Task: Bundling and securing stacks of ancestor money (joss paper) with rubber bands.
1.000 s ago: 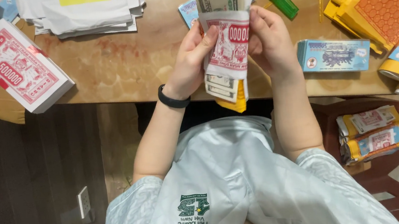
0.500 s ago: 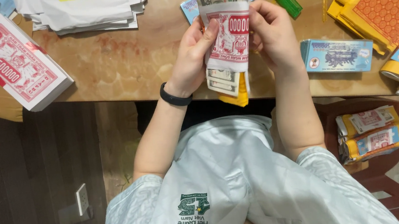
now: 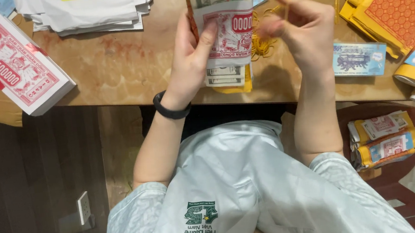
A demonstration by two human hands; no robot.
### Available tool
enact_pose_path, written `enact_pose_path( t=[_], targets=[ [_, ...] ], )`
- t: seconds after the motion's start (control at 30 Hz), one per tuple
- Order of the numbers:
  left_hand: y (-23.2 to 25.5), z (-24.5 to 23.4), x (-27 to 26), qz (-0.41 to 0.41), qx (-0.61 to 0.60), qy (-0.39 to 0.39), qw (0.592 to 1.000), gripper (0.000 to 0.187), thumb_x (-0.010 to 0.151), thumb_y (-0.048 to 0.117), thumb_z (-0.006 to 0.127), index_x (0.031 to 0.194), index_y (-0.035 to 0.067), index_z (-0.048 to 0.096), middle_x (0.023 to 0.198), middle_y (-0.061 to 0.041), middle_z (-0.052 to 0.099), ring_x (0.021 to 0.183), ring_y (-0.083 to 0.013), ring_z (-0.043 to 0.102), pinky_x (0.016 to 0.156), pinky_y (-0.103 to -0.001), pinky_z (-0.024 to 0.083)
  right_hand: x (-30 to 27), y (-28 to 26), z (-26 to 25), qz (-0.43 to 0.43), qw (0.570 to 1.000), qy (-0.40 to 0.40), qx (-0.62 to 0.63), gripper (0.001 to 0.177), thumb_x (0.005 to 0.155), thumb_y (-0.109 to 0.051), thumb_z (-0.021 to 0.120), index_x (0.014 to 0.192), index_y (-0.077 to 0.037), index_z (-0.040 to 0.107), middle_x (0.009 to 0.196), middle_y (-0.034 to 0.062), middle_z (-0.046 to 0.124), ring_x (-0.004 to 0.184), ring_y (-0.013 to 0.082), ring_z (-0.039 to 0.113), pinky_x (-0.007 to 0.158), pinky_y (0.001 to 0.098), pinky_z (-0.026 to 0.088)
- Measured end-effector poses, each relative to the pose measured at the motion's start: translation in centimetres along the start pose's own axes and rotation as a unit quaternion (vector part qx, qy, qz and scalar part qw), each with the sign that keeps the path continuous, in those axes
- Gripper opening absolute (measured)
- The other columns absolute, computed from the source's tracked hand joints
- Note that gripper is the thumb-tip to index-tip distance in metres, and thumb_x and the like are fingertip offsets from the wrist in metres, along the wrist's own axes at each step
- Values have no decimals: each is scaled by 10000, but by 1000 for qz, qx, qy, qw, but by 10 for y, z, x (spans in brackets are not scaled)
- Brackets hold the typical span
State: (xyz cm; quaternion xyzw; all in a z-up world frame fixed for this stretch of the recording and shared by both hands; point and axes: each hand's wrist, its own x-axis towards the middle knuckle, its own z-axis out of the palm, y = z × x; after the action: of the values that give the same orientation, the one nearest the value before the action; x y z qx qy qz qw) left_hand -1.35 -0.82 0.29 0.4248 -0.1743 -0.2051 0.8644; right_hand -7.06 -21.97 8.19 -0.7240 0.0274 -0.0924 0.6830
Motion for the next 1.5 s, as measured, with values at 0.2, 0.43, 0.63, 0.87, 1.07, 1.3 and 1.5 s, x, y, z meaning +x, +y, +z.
enact_pose_path(
  t=[0.2,0.43,0.63,0.87,1.07,1.3,1.5],
  targets=[
    [51,38,3,96,160,38,982,341,1132,220,607,1330,12,423,1276,-75,560,1170,-164,566,1036,-303,514,7,-3,15,-20,999,-25,36,181,1019,71,772,1184,87,699,1082,97,741,969,116,703,890,265,585],
    [106,69,9,307,531,128,779,287,1020,218,761,1181,48,595,1173,-103,562,1096,-277,566,970,-378,489,17,-66,65,-277,864,87,-410,265,914,106,836,1054,-26,654,991,74,672,988,249,641,820,349,527],
    [105,74,16,305,638,74,703,197,978,139,753,1110,38,648,989,-98,579,950,-296,589,847,-431,486,19,-54,76,-306,821,114,-468,287,881,104,738,1125,-19,652,1033,103,653,1078,307,579,968,454,409],
    [115,61,13,124,303,-39,944,127,1083,146,603,1159,44,607,883,-45,605,801,-149,575,715,-306,477,23,-18,59,-313,833,85,-448,273,945,36,741,1182,-35,626,1170,108,668,1197,303,588,1043,429,475],
    [151,57,-13,39,133,-206,969,453,1087,163,597,1482,42,411,1074,-25,620,716,-74,602,683,-227,488,31,-2,48,-385,869,47,-308,311,1005,-124,756,1233,-38,563,1230,152,674,1204,311,622,1032,439,536],
    [125,38,-6,78,-126,-158,976,274,1152,267,546,1343,73,510,894,-30,670,757,-152,636,918,-289,507,12,-8,45,-259,961,61,76,429,1038,-432,616,1253,-61,595,1204,61,671,1147,214,678,1000,361,585],
    [83,26,25,173,287,126,934,312,1150,313,566,1193,4,575,1037,-114,625,979,-170,603,940,-293,496,17,-29,34,-81,994,70,21,233,1022,103,728,1209,36,607,1115,80,717,949,143,696,868,265,578]
  ],
)
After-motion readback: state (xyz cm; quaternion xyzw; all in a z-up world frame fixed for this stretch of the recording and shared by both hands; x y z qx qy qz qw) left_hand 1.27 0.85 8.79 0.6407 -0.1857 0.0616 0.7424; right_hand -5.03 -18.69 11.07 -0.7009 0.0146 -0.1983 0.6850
